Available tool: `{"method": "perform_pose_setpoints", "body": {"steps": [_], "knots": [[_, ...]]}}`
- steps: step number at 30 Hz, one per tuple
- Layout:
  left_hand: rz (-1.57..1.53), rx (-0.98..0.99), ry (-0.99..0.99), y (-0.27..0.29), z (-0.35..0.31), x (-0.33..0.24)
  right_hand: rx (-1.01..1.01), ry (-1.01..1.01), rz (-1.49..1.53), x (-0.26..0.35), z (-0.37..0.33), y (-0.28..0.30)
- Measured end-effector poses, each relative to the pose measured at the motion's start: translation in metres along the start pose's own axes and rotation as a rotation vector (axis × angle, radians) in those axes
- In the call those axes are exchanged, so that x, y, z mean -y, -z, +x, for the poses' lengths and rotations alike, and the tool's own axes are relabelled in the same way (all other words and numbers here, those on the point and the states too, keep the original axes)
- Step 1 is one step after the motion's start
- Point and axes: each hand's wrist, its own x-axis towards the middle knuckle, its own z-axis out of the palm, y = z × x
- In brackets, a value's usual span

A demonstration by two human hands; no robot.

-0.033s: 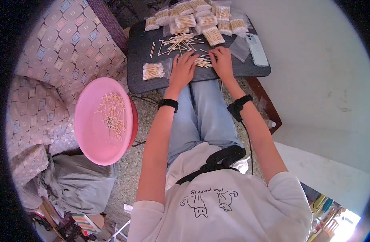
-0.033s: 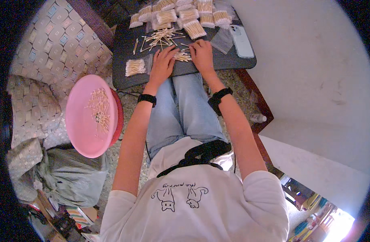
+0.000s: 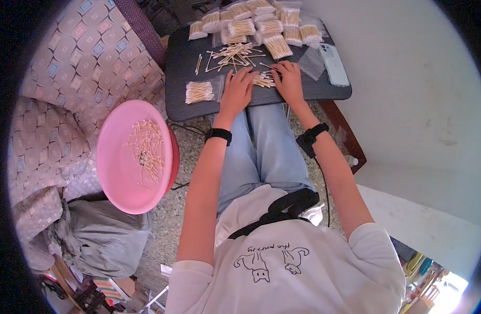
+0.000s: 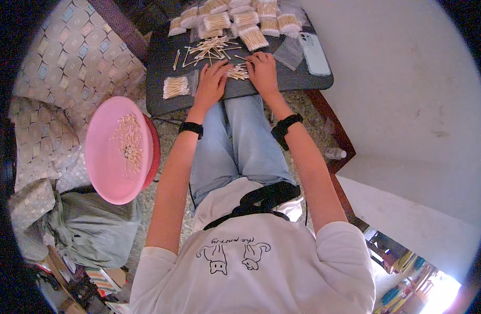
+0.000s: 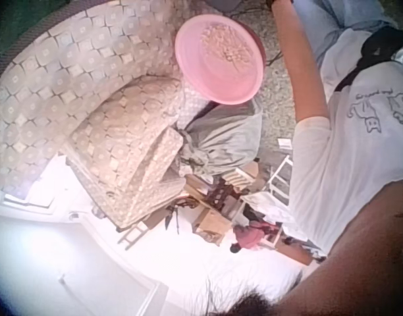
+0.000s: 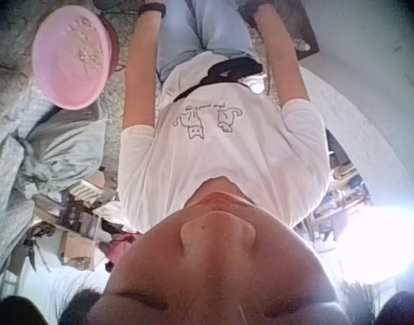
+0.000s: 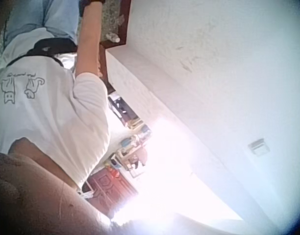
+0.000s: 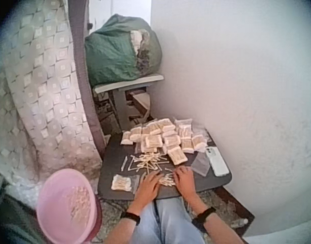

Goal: Manually sorting cotton swabs from a bowl and placing them into small plastic bags.

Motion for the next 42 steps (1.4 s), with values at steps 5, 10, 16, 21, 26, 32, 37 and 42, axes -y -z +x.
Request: {"method": "perform_pose_setpoints", "body": {"steps": [5, 10, 16, 21, 26, 32, 37, 42], "knots": [[-0.024, -0.054, -0.027, -0.007, -0.004, 0.014, 0.149, 0.171, 0.026, 0.005, 0.001, 0.002], [-0.035, -0.086, -0.065, -0.008, -0.005, 0.013, 0.244, 0.19, 0.156, 0.005, 0.006, -0.001], [-0.08, -0.156, -0.021, 0.0, -0.001, -0.003, 0.218, 0.192, 0.211, -0.002, 0.011, -0.009], [0.019, -0.129, -0.066, -0.003, 0.0, -0.001, 0.175, 0.072, 0.258, -0.011, 0.012, -0.013], [0.037, -0.059, -0.064, -0.004, -0.006, 0.009, 0.199, 0.085, 0.223, -0.002, 0.009, 0.002], [-0.053, -0.026, -0.031, 0.001, -0.004, 0.003, 0.308, 0.127, 0.137, -0.009, 0.006, 0.014], [-0.109, -0.1, 0.026, 0.002, -0.001, 0.0, 0.333, 0.233, 0.162, 0.011, 0.003, 0.022], [-0.19, -0.105, 0.057, 0.004, 0.002, 0.0, 0.359, 0.224, 0.157, 0.008, 0.002, 0.016]]}}
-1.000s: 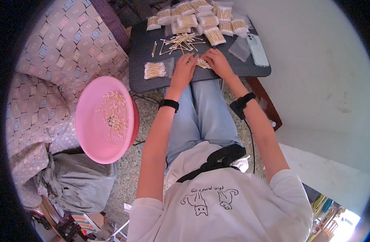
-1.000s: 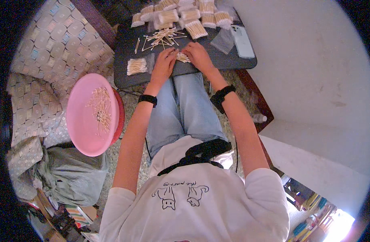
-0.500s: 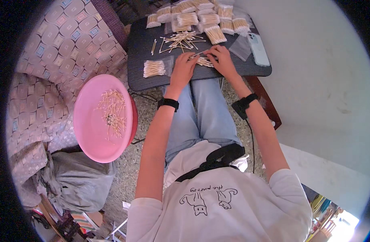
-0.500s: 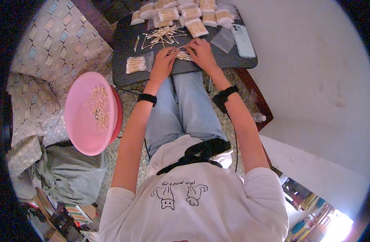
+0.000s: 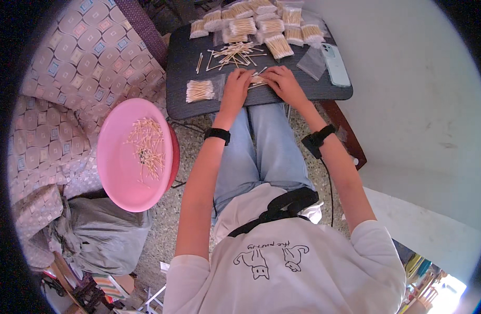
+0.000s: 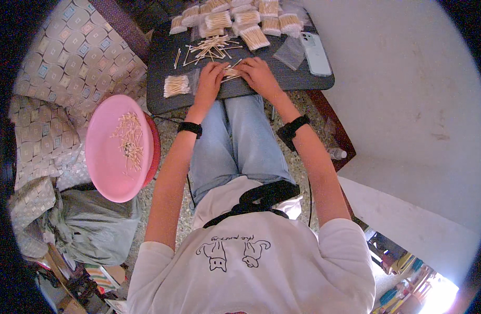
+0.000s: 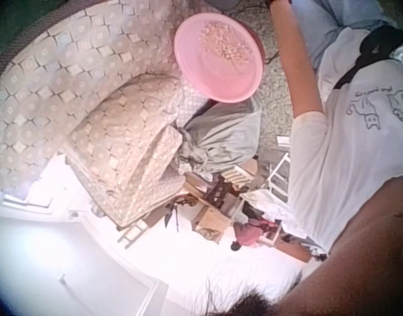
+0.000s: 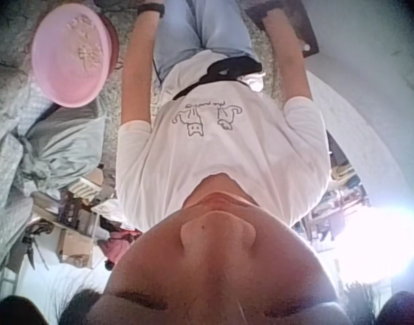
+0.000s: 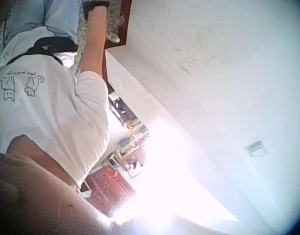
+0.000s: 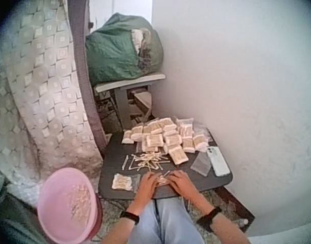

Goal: Manually sorting cotton swabs from a bowl and placing them into small plastic bags.

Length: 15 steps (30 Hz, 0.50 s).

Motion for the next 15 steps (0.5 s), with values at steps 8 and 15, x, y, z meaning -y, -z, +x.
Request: {"method": "perform_pose_setpoints", "body": {"steps": [8, 15], "knots": [[0.442, -0.002, -0.048, -0.01, -0.015, -0.01, -0.082, -0.004, -0.009, -0.004, -0.004, -0.01], [0.436, 0.097, -0.07, -0.022, -0.014, 0.001, -0.063, -0.118, 0.245, 0.01, -0.002, -0.024]]}}
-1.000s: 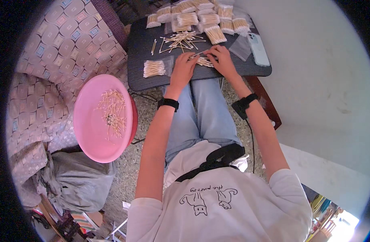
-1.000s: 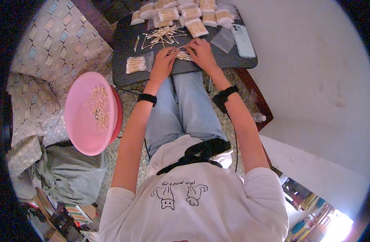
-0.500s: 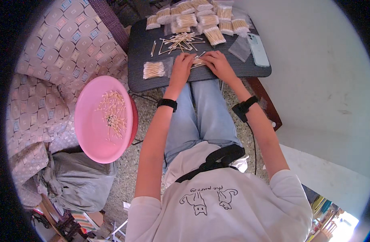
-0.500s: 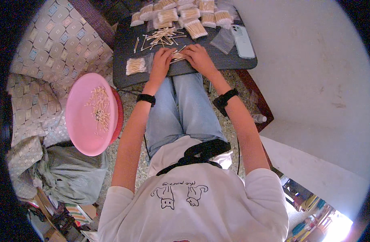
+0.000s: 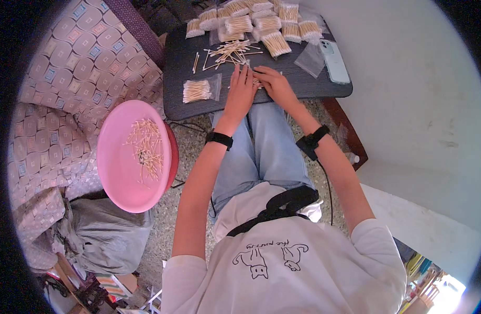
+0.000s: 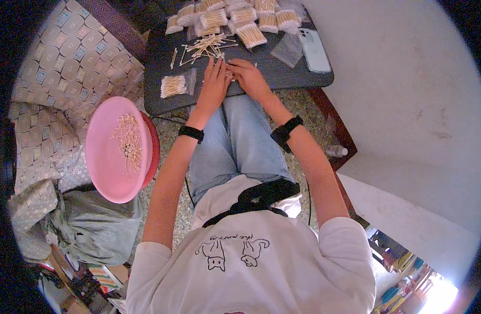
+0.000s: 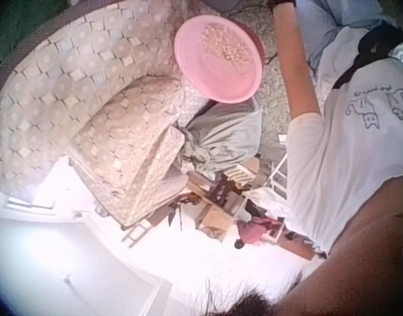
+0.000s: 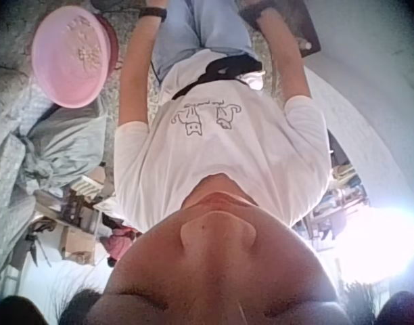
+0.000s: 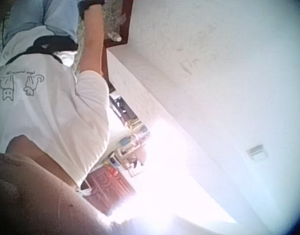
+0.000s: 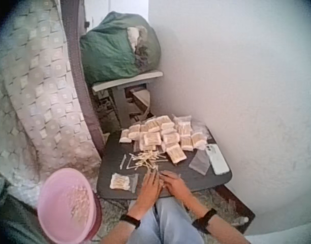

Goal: Manually sorting cotton swabs from a bowl and placing them into small plastic bags.

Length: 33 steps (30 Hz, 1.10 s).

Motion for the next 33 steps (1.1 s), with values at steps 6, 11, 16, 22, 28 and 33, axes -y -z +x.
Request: {"method": "perform_pose_setpoints", "body": {"steps": [6, 11, 16, 22, 28, 33], "knots": [[-0.095, 0.048, -0.003, 0.019, 0.006, -0.001, -0.028, -0.011, 0.022, 0.002, 0.003, 0.016], [0.083, 0.159, 0.071, 0.029, -0.005, 0.001, -0.006, -0.014, -0.266, -0.002, -0.011, 0.025], [-0.102, 0.093, 0.012, 0.013, -0.001, 0.006, 0.064, -0.061, -0.307, -0.006, -0.027, 0.014], [-0.116, 0.123, -0.034, 0.016, 0.005, 0.006, 0.077, -0.08, -0.188, 0.001, -0.033, 0.027], [-0.438, 0.159, 0.069, 0.022, 0.011, 0.002, 0.036, -0.171, -0.296, 0.013, -0.021, 0.024], [-0.466, 0.097, 0.024, 0.024, 0.007, 0.007, -0.167, -0.047, -0.355, 0.018, -0.008, 0.012]]}}
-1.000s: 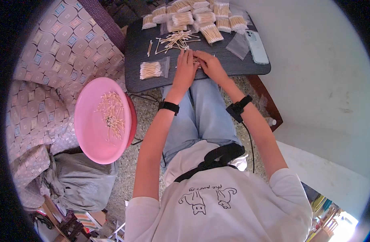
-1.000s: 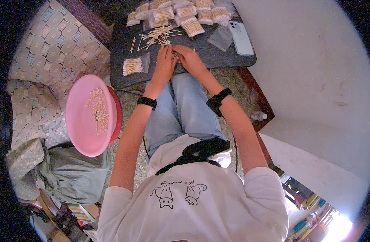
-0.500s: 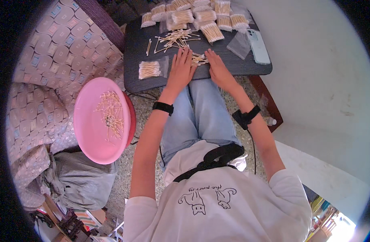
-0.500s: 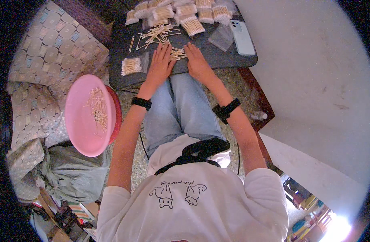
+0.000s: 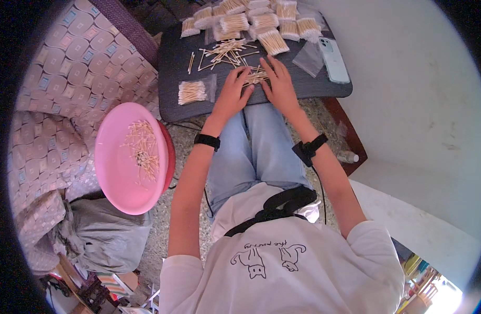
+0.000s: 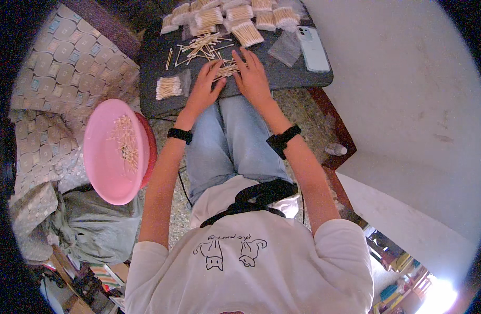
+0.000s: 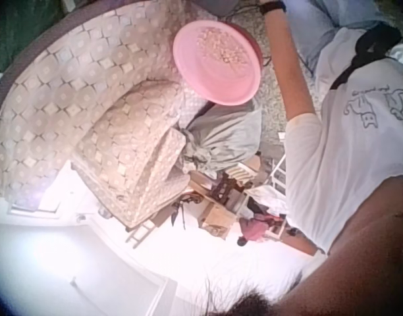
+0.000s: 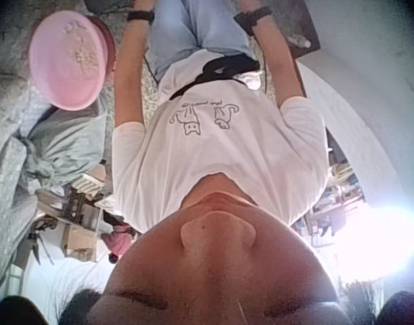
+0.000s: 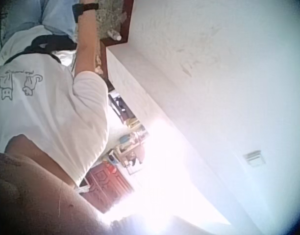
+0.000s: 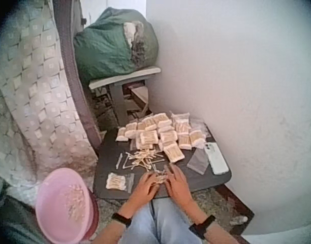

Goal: Manually sorting cotton swabs from a bowl and placing them into small plastic bags.

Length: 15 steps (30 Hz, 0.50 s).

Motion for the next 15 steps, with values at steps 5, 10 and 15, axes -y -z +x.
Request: {"method": "perform_pose_setpoints", "body": {"steps": [5, 10, 15], "knots": [[0.162, -0.039, -0.073, -0.005, -0.001, -0.003, 0.117, 0.135, 0.101, -0.01, 0.003, -0.015], [0.044, -0.039, 0.019, -0.001, 0.0, 0.0, 0.216, 0.028, 0.39, -0.01, 0.006, -0.01], [0.237, 0.013, -0.021, 0.005, -0.006, 0.007, 0.185, 0.087, 0.342, -0.02, 0.005, -0.008]]}}
